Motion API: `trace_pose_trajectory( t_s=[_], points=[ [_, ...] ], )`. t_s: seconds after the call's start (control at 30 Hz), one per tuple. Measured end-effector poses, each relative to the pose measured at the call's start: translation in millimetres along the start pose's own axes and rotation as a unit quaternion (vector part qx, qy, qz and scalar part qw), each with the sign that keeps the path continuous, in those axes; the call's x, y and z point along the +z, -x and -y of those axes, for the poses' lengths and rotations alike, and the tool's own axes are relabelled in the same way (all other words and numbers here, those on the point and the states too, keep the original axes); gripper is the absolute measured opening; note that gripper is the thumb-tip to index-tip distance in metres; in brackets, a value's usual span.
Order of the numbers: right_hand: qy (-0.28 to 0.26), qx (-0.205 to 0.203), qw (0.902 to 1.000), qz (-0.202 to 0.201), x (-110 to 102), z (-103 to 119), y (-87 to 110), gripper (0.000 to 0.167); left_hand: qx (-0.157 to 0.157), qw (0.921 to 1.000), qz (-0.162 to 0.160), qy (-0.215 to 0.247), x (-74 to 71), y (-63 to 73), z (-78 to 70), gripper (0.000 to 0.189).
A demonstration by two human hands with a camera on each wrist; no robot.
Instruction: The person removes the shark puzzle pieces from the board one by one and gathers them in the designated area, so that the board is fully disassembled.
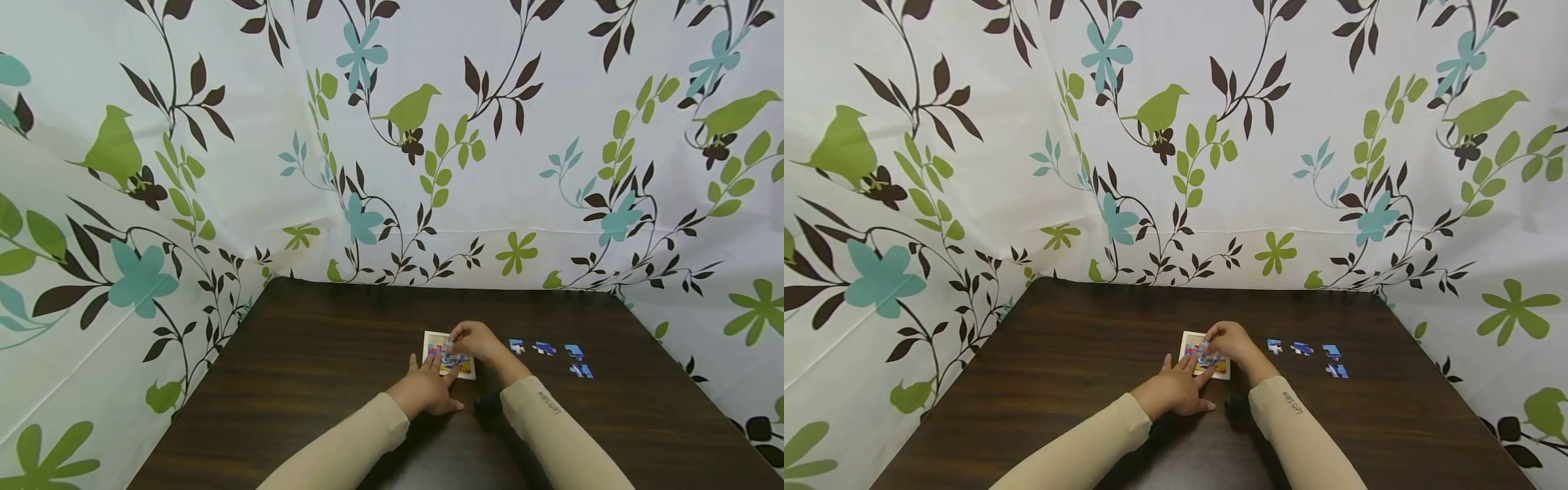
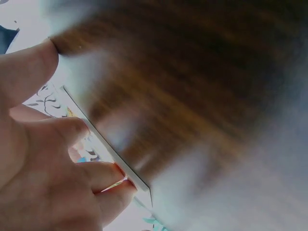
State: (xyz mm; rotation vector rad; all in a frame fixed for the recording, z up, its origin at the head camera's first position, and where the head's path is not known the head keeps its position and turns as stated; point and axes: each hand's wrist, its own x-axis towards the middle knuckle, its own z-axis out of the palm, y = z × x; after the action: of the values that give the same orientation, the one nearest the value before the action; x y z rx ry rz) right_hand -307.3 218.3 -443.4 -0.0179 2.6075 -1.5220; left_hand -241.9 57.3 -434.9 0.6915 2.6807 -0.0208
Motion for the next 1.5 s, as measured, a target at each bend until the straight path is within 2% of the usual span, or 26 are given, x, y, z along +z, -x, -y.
trace_pose_trajectory(
  t_s=[0.13,0.33,0.67,0.8,0.93,1.23,1.5],
  points=[
    [-0.032,0.007,0.9991,-0.025,-8,-1,-3.2,0.014,-0.001,1.0000,-0.004,0.003,-0.1,-0.4,-0.1,0.075],
    [-0.022,0.023,0.9985,-0.045,-28,-9,-1.4,0.016,-0.006,0.9999,-0.008,0.007,0.9,-0.7,0.0,0.075],
    [0.053,0.039,0.9956,-0.067,-99,-42,28.6,0.033,-0.010,0.9999,-0.011,-0.007,3.3,0.7,-1.6,0.077],
    [0.092,0.055,0.9909,-0.081,-126,-57,41.8,0.033,-0.010,0.9999,-0.007,-0.012,3.2,1.5,-1.7,0.078],
    [0.125,0.080,0.9851,-0.088,-144,-70,51.4,0.031,-0.007,0.9998,-0.008,-0.015,4.8,0.2,-1.0,0.078],
    [0.133,0.113,0.9812,-0.083,-154,-84,62.3,0.023,-0.002,1.0000,-0.002,-0.004,4.1,0.8,0.1,0.077],
    [0.165,0.097,0.9776,-0.088,-151,-88,63.9,0.020,-0.004,0.9999,-0.013,-0.010,4.7,0.9,-0.3,0.077]
  ],
)
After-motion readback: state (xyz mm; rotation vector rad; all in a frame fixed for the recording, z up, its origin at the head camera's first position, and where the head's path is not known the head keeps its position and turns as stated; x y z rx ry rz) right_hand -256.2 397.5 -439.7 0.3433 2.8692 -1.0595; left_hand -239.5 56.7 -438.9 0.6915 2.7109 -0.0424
